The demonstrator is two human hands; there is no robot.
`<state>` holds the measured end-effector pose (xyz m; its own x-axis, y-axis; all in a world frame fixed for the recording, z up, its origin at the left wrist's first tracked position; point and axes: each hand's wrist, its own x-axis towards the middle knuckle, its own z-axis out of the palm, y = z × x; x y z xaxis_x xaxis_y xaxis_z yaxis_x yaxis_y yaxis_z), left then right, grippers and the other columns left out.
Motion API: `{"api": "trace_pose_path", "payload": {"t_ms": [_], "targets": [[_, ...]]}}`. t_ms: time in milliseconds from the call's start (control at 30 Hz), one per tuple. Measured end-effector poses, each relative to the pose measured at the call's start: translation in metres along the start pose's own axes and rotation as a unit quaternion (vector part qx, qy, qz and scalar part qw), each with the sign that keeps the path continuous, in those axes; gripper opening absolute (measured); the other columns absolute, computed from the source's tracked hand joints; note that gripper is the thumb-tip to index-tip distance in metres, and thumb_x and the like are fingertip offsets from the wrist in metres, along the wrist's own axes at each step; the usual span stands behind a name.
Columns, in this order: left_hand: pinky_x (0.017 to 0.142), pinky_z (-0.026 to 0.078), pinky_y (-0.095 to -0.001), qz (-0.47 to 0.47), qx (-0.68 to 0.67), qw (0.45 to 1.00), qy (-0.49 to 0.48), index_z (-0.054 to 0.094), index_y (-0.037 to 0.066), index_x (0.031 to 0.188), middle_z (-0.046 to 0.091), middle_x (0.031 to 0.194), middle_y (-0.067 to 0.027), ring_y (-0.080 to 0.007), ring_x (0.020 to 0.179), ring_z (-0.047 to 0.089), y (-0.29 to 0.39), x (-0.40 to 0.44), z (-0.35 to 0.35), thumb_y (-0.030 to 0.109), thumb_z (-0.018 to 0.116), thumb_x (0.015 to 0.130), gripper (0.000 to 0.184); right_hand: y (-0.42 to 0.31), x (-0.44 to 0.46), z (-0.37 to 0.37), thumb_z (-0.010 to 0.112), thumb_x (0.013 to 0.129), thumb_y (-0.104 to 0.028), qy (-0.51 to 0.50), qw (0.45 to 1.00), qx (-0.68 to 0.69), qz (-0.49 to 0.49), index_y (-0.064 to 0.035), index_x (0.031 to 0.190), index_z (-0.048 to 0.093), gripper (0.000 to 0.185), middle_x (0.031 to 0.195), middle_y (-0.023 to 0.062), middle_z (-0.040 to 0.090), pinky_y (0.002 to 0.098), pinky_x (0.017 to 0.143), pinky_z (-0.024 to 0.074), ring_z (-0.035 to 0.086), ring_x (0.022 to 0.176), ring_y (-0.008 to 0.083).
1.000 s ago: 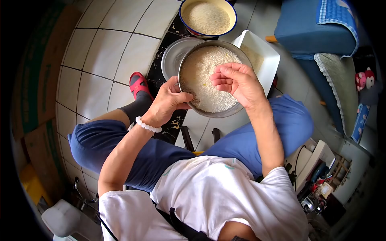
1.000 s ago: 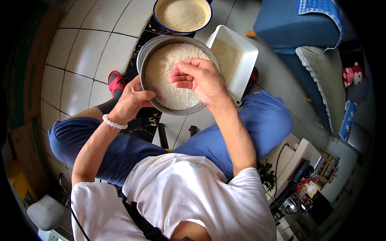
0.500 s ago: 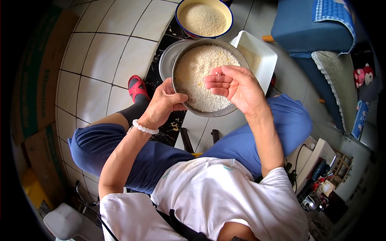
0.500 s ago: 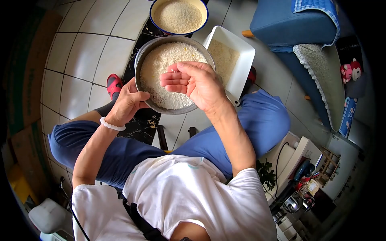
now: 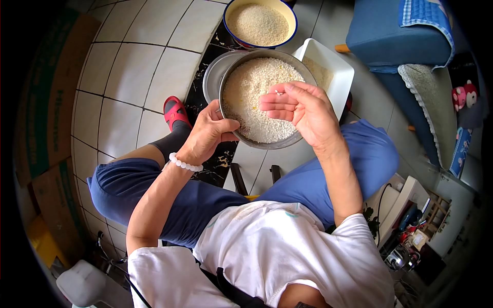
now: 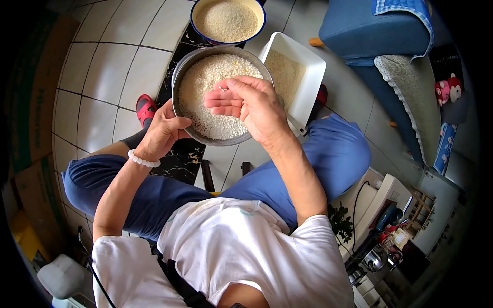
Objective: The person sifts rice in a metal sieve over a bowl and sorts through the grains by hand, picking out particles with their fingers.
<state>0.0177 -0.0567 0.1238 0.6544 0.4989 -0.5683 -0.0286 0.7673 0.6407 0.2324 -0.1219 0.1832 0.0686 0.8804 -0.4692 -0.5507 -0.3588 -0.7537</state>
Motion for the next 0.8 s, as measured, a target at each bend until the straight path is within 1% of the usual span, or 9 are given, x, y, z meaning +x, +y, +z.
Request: {"api": "trace_pose_path", "payload": {"t_ms": [333,400,433,467,500,533,567,633,800], "targets": [[0.082,0.057,-0.0339,0.003,-0.009,1.0,-0.005,0.048,0.0,0.121,0.064,0.106,-0.009,-0.0184,0.093,0.067,0.002,-0.002,0.001,0.0,0.063,0.08,0.044,0.002,-0.001,0.004,0.049,0.099,-0.021,0.018,0.997,-0.068,-0.019,0.0056,0.102,0.06,0.028,0.098,0.0226,0.068,0.0346,0.079,0.0581,0.07,0.089,0.025],[0.082,0.057,-0.034,0.005,-0.009,1.0,-0.004,0.048,0.0,0.122,0.064,0.106,-0.0091,-0.0184,0.093,0.067,0.001,-0.002,0.001,0.0,0.063,0.08,0.044,0.004,-0.001,0.006,0.054,0.095,-0.015,0.017,0.98,-0.198,-0.031,0.0036,0.095,0.062,0.02,0.092,0.0184,0.069,0.0345,0.073,0.0569,0.07,0.08,0.0272],[0.082,0.057,-0.0341,0.006,-0.009,1.0,-0.004,0.047,0.0,0.122,0.064,0.106,-0.0092,-0.0185,0.093,0.067,0.001,-0.001,0.001,0.0,0.063,0.08,0.045,0.005,-0.001,0.006,0.054,0.095,-0.015,0.016,0.98,-0.198,-0.03,0.0036,0.095,0.062,0.02,0.092,0.0184,0.069,0.0345,0.073,0.0569,0.07,0.08,0.0272],[0.082,0.057,-0.0341,0.006,-0.009,1.0,-0.003,0.047,0.0,0.122,0.064,0.106,-0.0092,-0.0185,0.093,0.067,0.001,-0.001,0.001,0.0,0.063,0.08,0.045,0.006,-0.001,0.006,0.057,0.092,-0.012,0.035,0.92,-0.375,-0.109,0.0032,0.093,0.063,0.016,0.089,0.0171,0.068,0.0361,0.07,0.0553,0.068,0.077,0.0296],[0.082,0.057,-0.0342,0.004,-0.007,1.0,-0.005,0.047,0.0,0.122,0.064,0.106,-0.0094,-0.0185,0.093,0.066,0.001,-0.001,0.001,0.0,0.063,0.08,0.045,0.009,0.0,0.005,0.06,0.089,-0.008,0.052,0.822,-0.537,-0.184,0.0028,0.091,0.063,0.012,0.086,0.0159,0.067,0.0377,0.068,0.0536,0.067,0.074,0.032],[0.082,0.057,-0.0343,0.002,-0.005,1.0,-0.008,0.047,0.001,0.122,0.064,0.106,-0.0096,-0.0185,0.093,0.066,0.001,-0.001,0.0,0.0,0.063,0.08,0.045,0.018,0.007,0.001,0.063,0.083,-0.004,0.084,0.768,-0.558,-0.302,0.0016,0.093,0.065,0.012,0.084,0.0166,0.063,0.0408,0.068,0.0506,0.063,0.075,0.0348],[0.082,0.057,-0.0343,0.003,-0.004,1.0,-0.008,0.047,0.001,0.122,0.064,0.106,-0.0096,-0.0185,0.093,0.066,0.0,-0.001,-0.001,0.0,0.063,0.08,0.045,0.02,0.009,-0.002,0.063,0.083,-0.004,0.084,0.768,-0.558,-0.303,0.0016,0.093,0.065,0.012,0.084,0.0166,0.063,0.0408,0.068,0.0506,0.063,0.075,0.0348],[0.086,0.058,-0.0387,-0.01,0.009,1.0,-0.023,0.045,0.001,0.129,0.06,0.118,-0.009,-0.0211,0.104,0.065,-0.002,-0.001,-0.003,-0.002,0.061,0.082,0.05,0.02,0.012,-0.002,0.063,0.083,-0.004,0.153,0.715,-0.594,-0.335,0.0016,0.095,0.065,0.014,0.085,0.0172,0.063,0.0409,0.069,0.0507,0.063,0.078,0.0342],[0.084,0.058,-0.0359,-0.023,0.045,0.998,-0.035,0.044,0.0,0.131,0.06,0.116,-0.0087,-0.019,0.101,0.065,-0.006,-0.001,-0.001,-0.001,0.063,0.08,0.055,0.02,0.026,-0.014,0.062,0.083,-0.001,0.154,0.707,-0.608,-0.326,0.0021,0.097,0.065,0.015,0.082,0.0184,0.062,0.0419,0.066,0.0492,0.062,0.077,0.0364]]}}
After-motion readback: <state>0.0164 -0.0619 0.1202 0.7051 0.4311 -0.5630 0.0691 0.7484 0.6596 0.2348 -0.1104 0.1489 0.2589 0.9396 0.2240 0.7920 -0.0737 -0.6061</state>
